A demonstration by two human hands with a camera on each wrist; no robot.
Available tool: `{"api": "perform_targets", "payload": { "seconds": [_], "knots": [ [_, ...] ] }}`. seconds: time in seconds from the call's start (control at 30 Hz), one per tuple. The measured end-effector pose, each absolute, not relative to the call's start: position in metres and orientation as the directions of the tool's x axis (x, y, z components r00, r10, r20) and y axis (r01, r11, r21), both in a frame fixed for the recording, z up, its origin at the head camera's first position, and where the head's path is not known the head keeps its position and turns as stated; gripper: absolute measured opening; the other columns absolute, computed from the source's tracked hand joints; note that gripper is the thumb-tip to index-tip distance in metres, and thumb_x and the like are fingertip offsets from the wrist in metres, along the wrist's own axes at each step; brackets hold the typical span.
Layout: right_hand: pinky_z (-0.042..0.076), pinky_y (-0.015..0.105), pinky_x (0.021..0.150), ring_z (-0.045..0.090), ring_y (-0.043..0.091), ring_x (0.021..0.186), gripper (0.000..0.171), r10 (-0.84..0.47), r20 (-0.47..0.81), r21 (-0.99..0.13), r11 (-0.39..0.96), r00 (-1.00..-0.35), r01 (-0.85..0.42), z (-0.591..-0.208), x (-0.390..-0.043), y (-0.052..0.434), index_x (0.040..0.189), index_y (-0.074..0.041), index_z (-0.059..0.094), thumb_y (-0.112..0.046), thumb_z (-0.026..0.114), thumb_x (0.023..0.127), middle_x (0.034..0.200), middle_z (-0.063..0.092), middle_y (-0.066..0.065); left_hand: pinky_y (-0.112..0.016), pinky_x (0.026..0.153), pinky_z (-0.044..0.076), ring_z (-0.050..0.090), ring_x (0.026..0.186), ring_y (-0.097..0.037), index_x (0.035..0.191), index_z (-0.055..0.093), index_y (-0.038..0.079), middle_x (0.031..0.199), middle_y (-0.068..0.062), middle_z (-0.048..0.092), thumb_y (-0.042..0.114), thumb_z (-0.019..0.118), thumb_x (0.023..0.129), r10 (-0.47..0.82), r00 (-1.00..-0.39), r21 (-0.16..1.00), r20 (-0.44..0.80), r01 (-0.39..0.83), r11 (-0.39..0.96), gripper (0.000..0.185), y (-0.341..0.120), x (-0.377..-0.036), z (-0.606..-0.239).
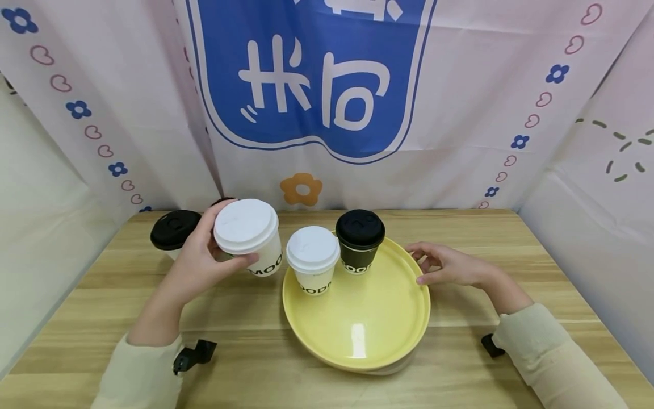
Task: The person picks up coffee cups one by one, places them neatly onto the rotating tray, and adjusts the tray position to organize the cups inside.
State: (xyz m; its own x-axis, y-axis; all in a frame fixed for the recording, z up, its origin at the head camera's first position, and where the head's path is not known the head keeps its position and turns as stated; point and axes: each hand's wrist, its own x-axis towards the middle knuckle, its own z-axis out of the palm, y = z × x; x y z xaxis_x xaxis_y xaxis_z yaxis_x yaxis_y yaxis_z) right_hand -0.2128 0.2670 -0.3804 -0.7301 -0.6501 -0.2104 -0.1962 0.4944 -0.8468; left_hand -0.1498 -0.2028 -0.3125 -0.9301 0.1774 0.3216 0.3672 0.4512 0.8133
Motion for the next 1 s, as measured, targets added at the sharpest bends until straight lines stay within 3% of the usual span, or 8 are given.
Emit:
{"api": "perform_targets", "payload": {
  "seconds": [0.4, 1.0],
  "knots": [
    [0.053, 0.025, 0.086, 0.060, 0.028, 0.104, 0.071, -0.657, -0.198, -0.850, 0.485, -0.727, -0.207, -0.382, -0.211, 0.268, 0.147, 0.004, 0.034, -0.015, 0.073, 0.090, 0.133, 0.051, 0.025, -0.012, 0.093, 0.046, 0.052, 0.120, -0.006, 0.152, 0.034, 0.015, 0.140, 0.001, 0.048, -0.002, 0.084, 0.074, 0.267, -0.893, 0.806, 0.362, 0.444, 0.391, 0.094, -0.203, -0.135, -0.311],
    [0.055, 0.025, 0.082, 0.063, 0.021, 0.098, 0.071, -0.671, -0.171, -0.860, 0.459, -0.721, -0.222, -0.384, -0.207, 0.271, 0.147, 0.004, 0.033, -0.014, 0.073, 0.091, 0.129, 0.051, 0.027, -0.020, 0.092, 0.052, 0.055, 0.120, -0.007, 0.151, 0.034, 0.014, 0.139, -0.001, 0.050, -0.005, 0.085, 0.071, 0.437, -0.829, 0.822, 0.349, 0.494, 0.281, 0.097, -0.195, -0.128, -0.320]
  ]
}}
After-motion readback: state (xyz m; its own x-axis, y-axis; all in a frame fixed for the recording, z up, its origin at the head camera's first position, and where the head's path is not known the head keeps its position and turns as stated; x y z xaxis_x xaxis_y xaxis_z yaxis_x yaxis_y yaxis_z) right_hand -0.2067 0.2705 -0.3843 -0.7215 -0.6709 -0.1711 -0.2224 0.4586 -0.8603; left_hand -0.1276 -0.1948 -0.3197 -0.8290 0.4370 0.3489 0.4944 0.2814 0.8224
